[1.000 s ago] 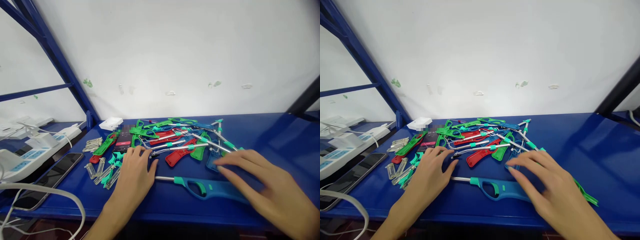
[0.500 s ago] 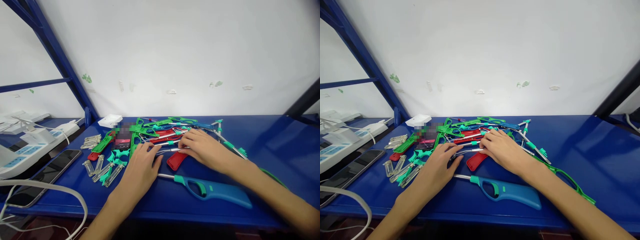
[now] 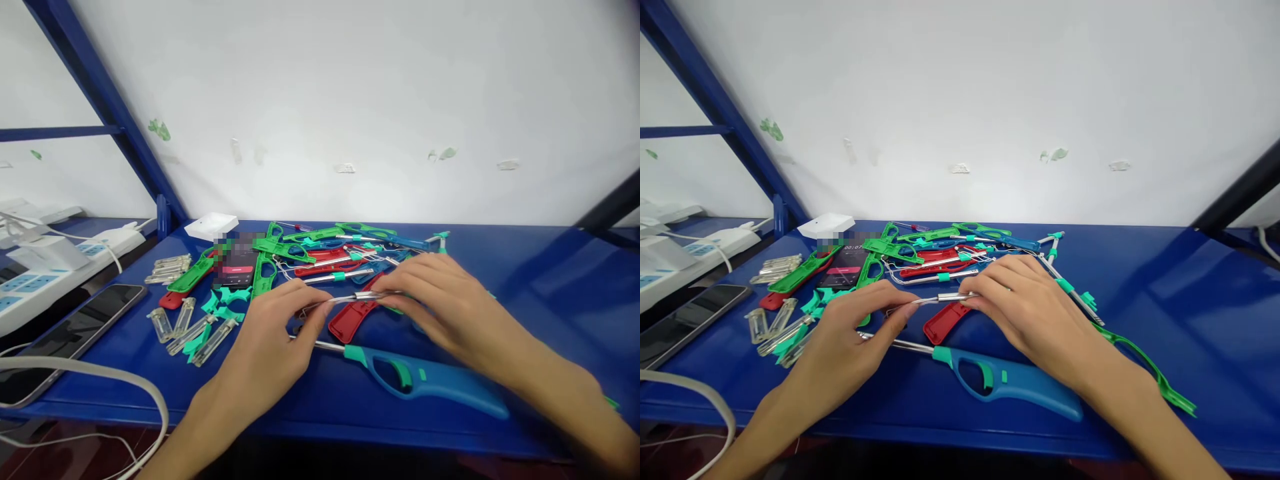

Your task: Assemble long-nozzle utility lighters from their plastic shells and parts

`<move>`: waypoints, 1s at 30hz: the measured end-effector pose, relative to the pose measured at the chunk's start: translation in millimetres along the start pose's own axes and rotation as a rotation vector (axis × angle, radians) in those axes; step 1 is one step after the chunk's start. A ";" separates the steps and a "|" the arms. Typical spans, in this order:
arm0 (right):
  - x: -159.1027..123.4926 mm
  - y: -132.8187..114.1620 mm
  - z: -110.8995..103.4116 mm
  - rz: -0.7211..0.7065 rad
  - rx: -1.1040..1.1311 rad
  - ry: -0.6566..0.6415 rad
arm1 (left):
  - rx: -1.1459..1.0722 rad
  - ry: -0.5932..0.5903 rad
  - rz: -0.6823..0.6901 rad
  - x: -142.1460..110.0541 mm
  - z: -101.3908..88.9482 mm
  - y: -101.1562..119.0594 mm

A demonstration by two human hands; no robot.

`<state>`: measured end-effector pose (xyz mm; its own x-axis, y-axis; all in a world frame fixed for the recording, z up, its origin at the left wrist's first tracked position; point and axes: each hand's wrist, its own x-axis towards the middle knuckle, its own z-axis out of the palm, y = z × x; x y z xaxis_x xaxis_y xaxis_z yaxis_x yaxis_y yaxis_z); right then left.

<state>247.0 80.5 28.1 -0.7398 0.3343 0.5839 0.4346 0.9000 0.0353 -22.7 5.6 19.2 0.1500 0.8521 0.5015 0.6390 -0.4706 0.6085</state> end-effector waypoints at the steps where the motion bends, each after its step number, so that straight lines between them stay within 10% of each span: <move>1: -1.8 -1.7 -1.4 0.011 0.012 0.002 | -0.020 -0.003 -0.017 -0.2 -1.3 3.2; 18: -9.2 -19.1 -15.6 0.126 0.133 0.058 | -0.302 -0.207 -0.453 -2.2 -21.0 25.7; 30: -13.2 -18.3 -15.8 0.165 0.130 0.038 | -0.273 -0.203 -0.380 5.8 -17.7 23.0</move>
<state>257.0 55.2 32.6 -0.6431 0.4712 0.6037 0.4762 0.8634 -0.1667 -20.4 -4.3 46.9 0.1059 0.9893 0.1006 0.4604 -0.1385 0.8768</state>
